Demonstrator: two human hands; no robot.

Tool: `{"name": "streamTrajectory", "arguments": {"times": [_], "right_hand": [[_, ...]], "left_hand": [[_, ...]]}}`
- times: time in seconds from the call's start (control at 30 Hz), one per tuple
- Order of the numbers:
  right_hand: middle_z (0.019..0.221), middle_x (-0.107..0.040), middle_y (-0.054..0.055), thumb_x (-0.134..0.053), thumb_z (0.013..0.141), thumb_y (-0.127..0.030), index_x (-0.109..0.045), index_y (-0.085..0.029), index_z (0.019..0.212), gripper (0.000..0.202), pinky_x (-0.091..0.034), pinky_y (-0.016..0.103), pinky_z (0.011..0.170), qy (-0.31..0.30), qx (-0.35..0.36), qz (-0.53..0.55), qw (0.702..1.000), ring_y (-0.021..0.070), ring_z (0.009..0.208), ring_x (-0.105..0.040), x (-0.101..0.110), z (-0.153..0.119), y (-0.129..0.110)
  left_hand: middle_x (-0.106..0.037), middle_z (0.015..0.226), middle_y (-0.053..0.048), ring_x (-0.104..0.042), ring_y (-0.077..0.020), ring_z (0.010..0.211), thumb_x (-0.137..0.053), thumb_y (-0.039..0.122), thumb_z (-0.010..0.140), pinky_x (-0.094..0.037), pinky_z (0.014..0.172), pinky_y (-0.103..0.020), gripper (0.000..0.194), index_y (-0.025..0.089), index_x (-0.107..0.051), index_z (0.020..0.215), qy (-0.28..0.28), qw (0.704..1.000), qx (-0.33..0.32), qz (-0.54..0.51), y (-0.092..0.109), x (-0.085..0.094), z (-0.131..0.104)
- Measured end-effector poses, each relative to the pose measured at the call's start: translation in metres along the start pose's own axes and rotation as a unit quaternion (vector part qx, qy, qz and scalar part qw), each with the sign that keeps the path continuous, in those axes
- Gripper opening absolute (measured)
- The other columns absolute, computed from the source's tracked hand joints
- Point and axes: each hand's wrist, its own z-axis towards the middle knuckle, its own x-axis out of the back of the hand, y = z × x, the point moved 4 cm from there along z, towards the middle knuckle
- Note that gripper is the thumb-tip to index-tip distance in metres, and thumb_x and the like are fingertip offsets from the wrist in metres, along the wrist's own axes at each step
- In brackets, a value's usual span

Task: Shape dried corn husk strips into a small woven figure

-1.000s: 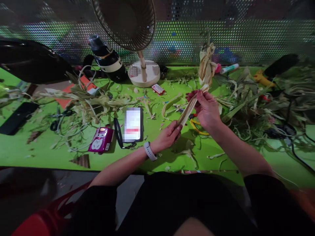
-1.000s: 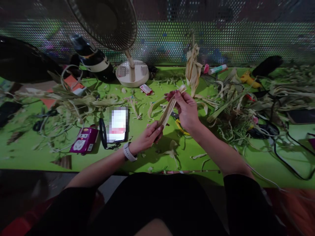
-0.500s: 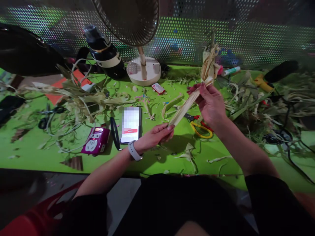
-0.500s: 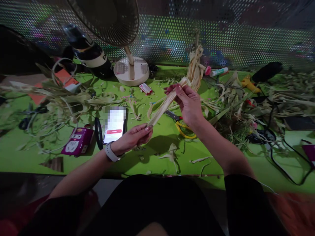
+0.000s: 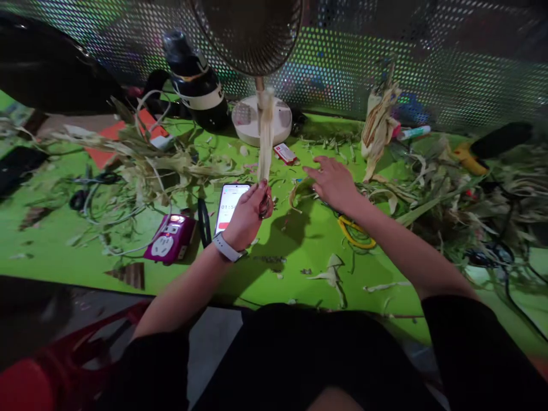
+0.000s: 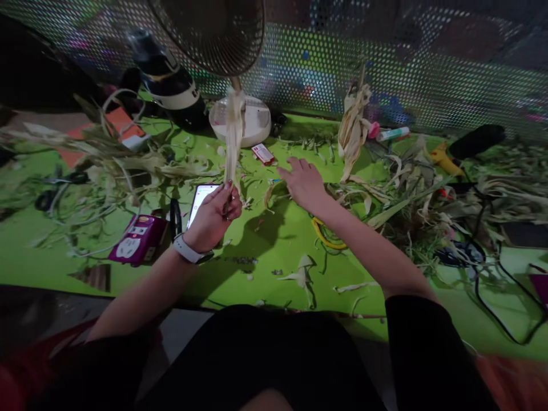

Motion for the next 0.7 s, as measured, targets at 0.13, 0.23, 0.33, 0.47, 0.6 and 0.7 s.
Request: {"name": "streamTrajectory", "arguments": {"times": [0.13, 0.23, 0.33, 0.47, 0.6, 0.7], "right_hand": [[0.122, -0.064, 0.011, -0.053, 0.089, -0.022, -0.071, -0.020, 0.089, 0.018, -0.037, 0.053, 0.098, -0.002, 0.012, -0.042, 0.999, 0.0326, 0.116, -0.052, 0.000, 0.012, 0.007], [0.095, -0.071, 0.007, -0.054, 0.088, -0.027, -0.068, -0.021, 0.083, 0.016, -0.042, 0.048, 0.093, 0.082, -0.034, 0.091, 0.992, 0.0264, 0.098, -0.061, 0.021, 0.014, 0.023], [0.075, -0.069, 0.002, -0.061, 0.083, -0.034, -0.063, -0.021, 0.083, 0.013, -0.052, 0.039, 0.076, 0.148, -0.140, 0.342, 0.917, 0.0196, 0.074, -0.066, 0.037, 0.005, 0.039], [0.073, -0.071, 0.000, -0.075, 0.070, -0.027, -0.061, -0.020, 0.081, 0.019, -0.056, 0.031, 0.065, 0.118, -0.231, 0.589, 0.766, 0.0152, 0.066, -0.068, 0.035, -0.015, 0.032], [0.082, -0.075, 0.003, -0.078, 0.065, -0.019, -0.065, -0.018, 0.086, 0.025, -0.059, 0.031, 0.070, 0.075, -0.257, 0.670, 0.692, 0.0145, 0.071, -0.070, 0.030, -0.032, 0.012], [0.077, -0.074, 0.002, -0.080, 0.062, -0.021, -0.066, -0.018, 0.080, 0.022, -0.059, 0.032, 0.072, 0.066, -0.265, 0.692, 0.668, 0.0148, 0.069, -0.070, 0.029, -0.039, 0.004]], "left_hand": [[-0.036, 0.055, 0.007, -0.030, -0.0034, 0.043, -0.063, 0.026, 0.085, -0.028, 0.041, -0.014, 0.024, 0.016, -0.051, 0.067, 0.016, 1.000, 0.010, -0.010, -0.001, 0.002, 0.003], [-0.037, 0.055, 0.007, -0.030, -0.0032, 0.043, -0.062, 0.025, 0.085, -0.028, 0.041, -0.014, 0.023, 0.016, -0.050, 0.068, 0.021, 1.000, 0.009, -0.014, -0.001, 0.003, 0.003], [-0.038, 0.056, 0.007, -0.031, -0.0031, 0.043, -0.064, 0.025, 0.084, -0.028, 0.040, -0.014, 0.023, 0.016, -0.050, 0.068, 0.027, 0.999, 0.018, -0.022, -0.004, 0.003, 0.004], [-0.043, 0.054, 0.006, -0.038, -0.0044, 0.044, -0.064, 0.026, 0.084, -0.034, 0.043, -0.015, 0.022, 0.016, -0.051, 0.070, 0.026, 0.999, 0.037, -0.006, -0.013, 0.002, 0.002], [-0.046, 0.052, 0.006, -0.041, -0.0050, 0.045, -0.063, 0.029, 0.084, -0.036, 0.044, -0.016, 0.023, 0.016, -0.051, 0.070, 0.017, 0.998, 0.058, 0.025, -0.021, -0.002, -0.002], [-0.049, 0.053, 0.006, -0.043, -0.0051, 0.046, -0.064, 0.031, 0.083, -0.038, 0.045, -0.015, 0.023, 0.016, -0.051, 0.071, 0.011, 0.997, 0.060, 0.039, -0.025, -0.006, -0.005]]}}
